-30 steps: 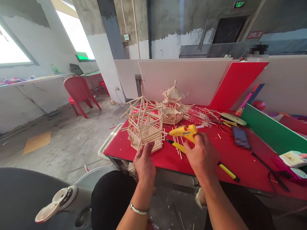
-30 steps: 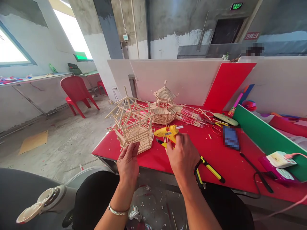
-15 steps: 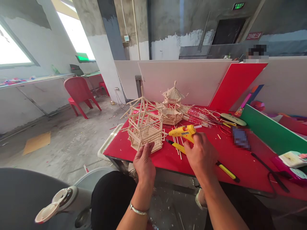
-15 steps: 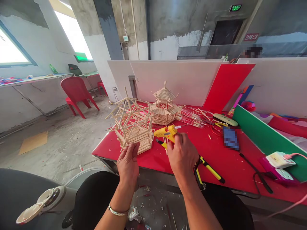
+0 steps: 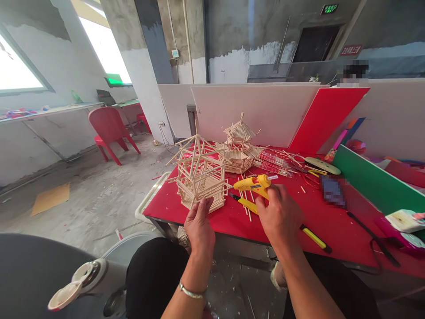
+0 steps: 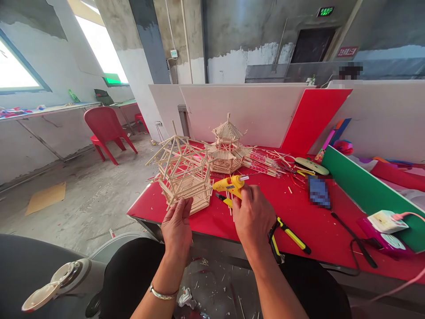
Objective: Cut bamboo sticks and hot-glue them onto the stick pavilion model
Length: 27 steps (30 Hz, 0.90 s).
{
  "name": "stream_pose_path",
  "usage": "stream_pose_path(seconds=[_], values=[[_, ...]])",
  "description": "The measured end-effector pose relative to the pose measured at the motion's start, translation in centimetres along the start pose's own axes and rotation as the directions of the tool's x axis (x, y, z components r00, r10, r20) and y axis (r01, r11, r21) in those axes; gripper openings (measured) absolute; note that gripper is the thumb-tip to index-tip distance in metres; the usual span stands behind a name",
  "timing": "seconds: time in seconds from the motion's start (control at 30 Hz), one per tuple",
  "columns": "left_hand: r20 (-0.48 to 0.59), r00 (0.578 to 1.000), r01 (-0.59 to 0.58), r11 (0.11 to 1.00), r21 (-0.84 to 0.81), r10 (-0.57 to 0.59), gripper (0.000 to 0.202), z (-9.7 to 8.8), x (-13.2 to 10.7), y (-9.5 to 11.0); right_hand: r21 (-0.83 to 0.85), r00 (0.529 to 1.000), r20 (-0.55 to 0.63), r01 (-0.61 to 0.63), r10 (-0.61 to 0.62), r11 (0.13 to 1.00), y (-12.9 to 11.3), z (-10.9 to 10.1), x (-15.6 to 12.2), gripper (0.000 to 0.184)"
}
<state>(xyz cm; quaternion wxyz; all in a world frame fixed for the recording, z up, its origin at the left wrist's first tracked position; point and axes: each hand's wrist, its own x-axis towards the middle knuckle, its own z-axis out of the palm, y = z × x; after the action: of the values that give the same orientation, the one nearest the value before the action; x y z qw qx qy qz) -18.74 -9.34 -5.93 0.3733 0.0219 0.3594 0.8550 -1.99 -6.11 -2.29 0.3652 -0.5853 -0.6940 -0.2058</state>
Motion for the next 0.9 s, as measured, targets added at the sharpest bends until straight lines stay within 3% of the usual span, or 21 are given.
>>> stream_pose_path(seconds=[0.27,0.4,0.5,0.6,0.73,0.9], values=[[0.001,1.0,0.009,1.0,0.006,-0.009,0.027,0.0,0.1,-0.1,-0.017,0.998,0.019,-0.057,0.057,0.998,0.7,0.0,-0.7,0.016],[-0.004,1.0,0.006,1.0,0.0,-0.006,0.027,0.0,0.1,-0.1,0.01,0.985,0.046,-0.169,0.168,0.986,1.1,0.1,-1.1,0.024],[0.001,1.0,0.005,1.0,-0.004,-0.005,0.027,0.0,0.1,-0.1,0.04,0.954,0.145,-0.27,0.262,0.962,2.0,0.5,-1.2,0.034],[0.006,1.0,0.002,1.0,-0.007,-0.002,0.027,-0.1,0.1,-0.1,0.095,0.884,0.29,-0.407,0.366,0.909,4.2,1.3,-1.4,0.045],[0.01,1.0,0.007,1.0,-0.016,-0.006,0.028,-0.2,0.2,-0.1,0.059,0.722,0.443,-0.615,0.531,0.786,9.0,2.7,-1.8,0.053],[-0.014,1.0,0.007,1.0,-0.011,-0.007,0.028,0.2,0.1,0.1,-0.187,0.586,0.54,-0.617,0.605,0.764,16.3,4.8,-2.9,0.056]])
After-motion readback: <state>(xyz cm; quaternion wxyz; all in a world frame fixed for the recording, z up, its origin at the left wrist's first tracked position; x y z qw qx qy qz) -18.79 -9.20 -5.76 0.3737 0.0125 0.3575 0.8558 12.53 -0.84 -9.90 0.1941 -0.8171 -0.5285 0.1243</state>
